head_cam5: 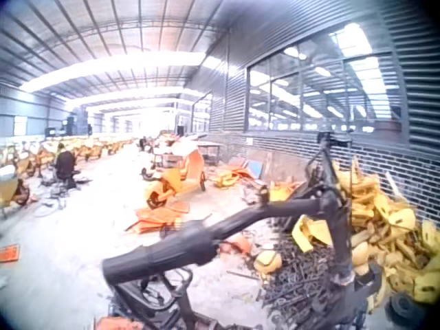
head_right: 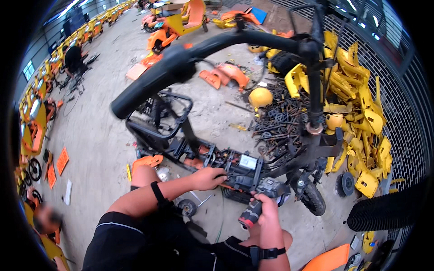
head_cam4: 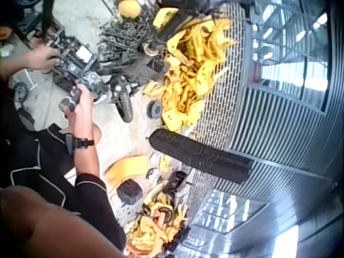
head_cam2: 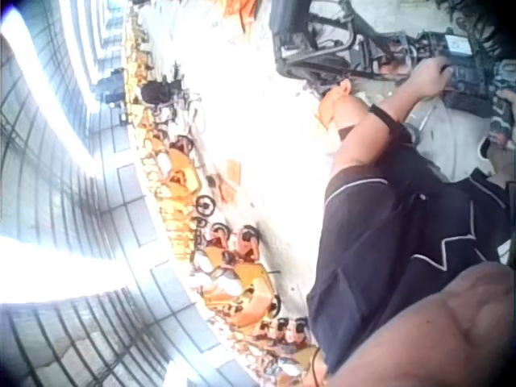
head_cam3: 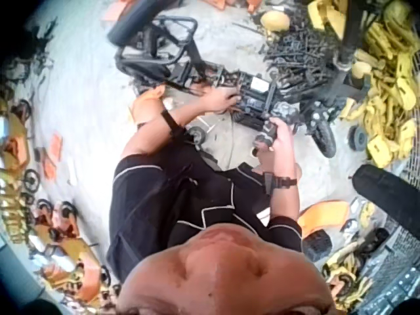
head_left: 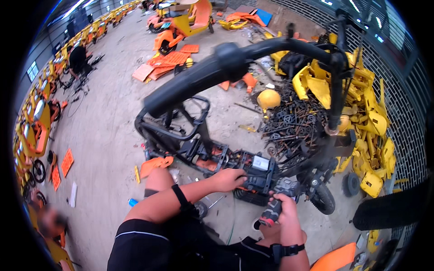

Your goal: The person works on the wires and screws of an electric scooter frame using a power drill and their hands. They move wires aside and use the drill on the internal components.

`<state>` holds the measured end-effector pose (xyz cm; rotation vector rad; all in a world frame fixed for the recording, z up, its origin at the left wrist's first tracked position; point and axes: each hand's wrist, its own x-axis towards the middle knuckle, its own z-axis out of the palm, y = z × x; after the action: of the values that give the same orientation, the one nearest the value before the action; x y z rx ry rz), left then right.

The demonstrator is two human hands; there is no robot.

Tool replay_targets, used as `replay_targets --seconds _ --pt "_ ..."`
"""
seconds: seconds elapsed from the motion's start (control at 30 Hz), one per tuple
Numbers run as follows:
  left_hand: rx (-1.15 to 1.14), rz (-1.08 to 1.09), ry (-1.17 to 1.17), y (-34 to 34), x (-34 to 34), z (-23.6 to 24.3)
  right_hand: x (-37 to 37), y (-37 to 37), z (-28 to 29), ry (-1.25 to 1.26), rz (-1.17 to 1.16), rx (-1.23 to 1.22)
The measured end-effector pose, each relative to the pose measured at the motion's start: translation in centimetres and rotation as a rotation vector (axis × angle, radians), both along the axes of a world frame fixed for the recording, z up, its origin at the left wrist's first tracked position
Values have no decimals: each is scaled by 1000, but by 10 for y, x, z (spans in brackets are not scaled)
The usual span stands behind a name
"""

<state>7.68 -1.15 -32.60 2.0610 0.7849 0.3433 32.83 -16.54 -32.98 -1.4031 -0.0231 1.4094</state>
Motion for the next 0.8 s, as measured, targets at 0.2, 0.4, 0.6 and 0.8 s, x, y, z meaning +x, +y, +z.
replay_targets --seconds 0.2,0.4,0.6,0.8 --pt "6 32 -123 -48 -61 15 -48 -34 60 -132 18 65" --pt "-311 180 -201 -55 -78 24 -42 -4 1 -160 114 129" --pt "-239 182 -257 -81 -45 18 -40 -7 -70 -223 64 105" --pt "-26 -33 -253 -107 -43 -7 -51 -11 -96 -177 -42 9"
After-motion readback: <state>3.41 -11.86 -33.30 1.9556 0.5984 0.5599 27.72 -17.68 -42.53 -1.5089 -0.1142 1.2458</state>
